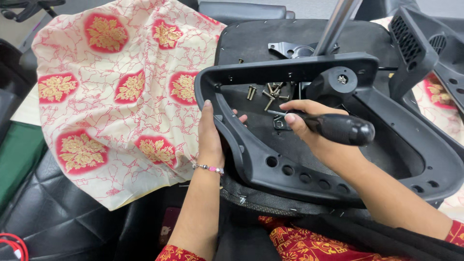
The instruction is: The person assembles a black plastic chair base by inserting and tightening screws with a screwdriver. They position the base, select screws, and secure them into the central column and surrounding frame.
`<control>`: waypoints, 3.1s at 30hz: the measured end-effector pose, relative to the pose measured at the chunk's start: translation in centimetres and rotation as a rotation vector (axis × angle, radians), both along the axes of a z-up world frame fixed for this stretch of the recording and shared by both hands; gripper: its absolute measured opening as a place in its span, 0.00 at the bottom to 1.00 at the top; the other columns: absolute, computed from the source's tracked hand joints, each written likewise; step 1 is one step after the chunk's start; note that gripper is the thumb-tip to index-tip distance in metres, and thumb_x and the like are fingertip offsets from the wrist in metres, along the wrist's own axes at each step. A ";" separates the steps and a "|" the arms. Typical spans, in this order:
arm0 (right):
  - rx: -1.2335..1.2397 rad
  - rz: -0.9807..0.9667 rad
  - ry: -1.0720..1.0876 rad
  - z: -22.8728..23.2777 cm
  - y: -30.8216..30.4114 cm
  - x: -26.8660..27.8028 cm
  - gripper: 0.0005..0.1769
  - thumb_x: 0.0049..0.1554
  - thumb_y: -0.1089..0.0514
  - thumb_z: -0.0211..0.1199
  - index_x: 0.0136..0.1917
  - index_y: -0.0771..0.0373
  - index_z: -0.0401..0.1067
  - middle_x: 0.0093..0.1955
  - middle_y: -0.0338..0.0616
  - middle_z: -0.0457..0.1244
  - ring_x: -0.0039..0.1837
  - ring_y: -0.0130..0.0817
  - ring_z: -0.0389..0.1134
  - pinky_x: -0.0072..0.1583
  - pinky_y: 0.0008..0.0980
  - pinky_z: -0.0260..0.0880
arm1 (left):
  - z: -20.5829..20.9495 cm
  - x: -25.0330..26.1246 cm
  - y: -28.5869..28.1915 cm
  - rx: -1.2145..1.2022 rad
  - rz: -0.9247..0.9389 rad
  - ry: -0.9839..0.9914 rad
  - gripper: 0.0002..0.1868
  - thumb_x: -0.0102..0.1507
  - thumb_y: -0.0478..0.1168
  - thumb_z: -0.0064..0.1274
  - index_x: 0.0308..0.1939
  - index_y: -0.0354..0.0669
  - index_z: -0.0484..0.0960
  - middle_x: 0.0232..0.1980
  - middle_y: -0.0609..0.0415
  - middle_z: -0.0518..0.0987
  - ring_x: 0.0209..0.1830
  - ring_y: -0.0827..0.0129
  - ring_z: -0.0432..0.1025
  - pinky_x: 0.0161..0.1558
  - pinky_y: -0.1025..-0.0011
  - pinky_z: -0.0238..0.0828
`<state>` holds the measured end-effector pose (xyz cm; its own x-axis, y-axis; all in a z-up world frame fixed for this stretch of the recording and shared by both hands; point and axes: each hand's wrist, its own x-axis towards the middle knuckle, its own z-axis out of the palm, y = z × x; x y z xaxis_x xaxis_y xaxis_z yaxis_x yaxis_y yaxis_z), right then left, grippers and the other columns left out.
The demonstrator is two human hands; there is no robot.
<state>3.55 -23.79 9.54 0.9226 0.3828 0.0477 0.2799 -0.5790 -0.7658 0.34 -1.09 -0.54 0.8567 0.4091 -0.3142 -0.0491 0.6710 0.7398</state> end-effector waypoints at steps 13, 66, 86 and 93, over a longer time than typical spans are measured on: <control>0.163 0.123 -0.196 -2.1 -0.6 -0.4 0.17 0.56 0.56 0.69 0.53 0.64 0.68 0.37 0.43 0.68 0.38 0.28 0.68 0.44 0.27 0.69 | 7.0 0.8 0.5 2.156 0.345 0.175 0.15 0.58 0.34 0.56 0.49 0.42 0.80 0.53 0.50 0.78 0.57 0.55 0.71 0.52 0.57 0.71; 0.634 -0.079 -0.410 -0.9 -10.3 2.6 0.17 0.70 0.54 0.53 0.62 0.71 0.72 0.53 0.50 0.70 0.55 0.30 0.71 0.61 0.28 0.70 | 8.5 6.2 -14.8 1.720 0.148 -0.441 0.15 0.65 0.35 0.54 0.56 0.37 0.80 0.60 0.50 0.79 0.63 0.57 0.73 0.62 0.60 0.71; 0.553 -0.198 -0.267 -1.9 -10.3 2.3 0.13 0.61 0.57 0.63 0.56 0.66 0.73 0.39 0.35 0.64 0.40 0.17 0.62 0.43 0.18 0.61 | 11.1 6.2 -15.1 1.742 -0.006 -0.263 0.05 0.62 0.38 0.57 0.39 0.42 0.85 0.50 0.57 0.84 0.51 0.61 0.77 0.52 0.63 0.74; 0.592 -0.160 -0.223 -1.9 -10.7 2.5 0.13 0.62 0.58 0.62 0.58 0.67 0.73 0.37 0.34 0.63 0.38 0.16 0.60 0.42 0.18 0.59 | 10.6 6.0 -15.8 1.701 0.069 -0.232 0.04 0.63 0.37 0.57 0.39 0.42 0.83 0.47 0.58 0.84 0.47 0.61 0.78 0.49 0.63 0.74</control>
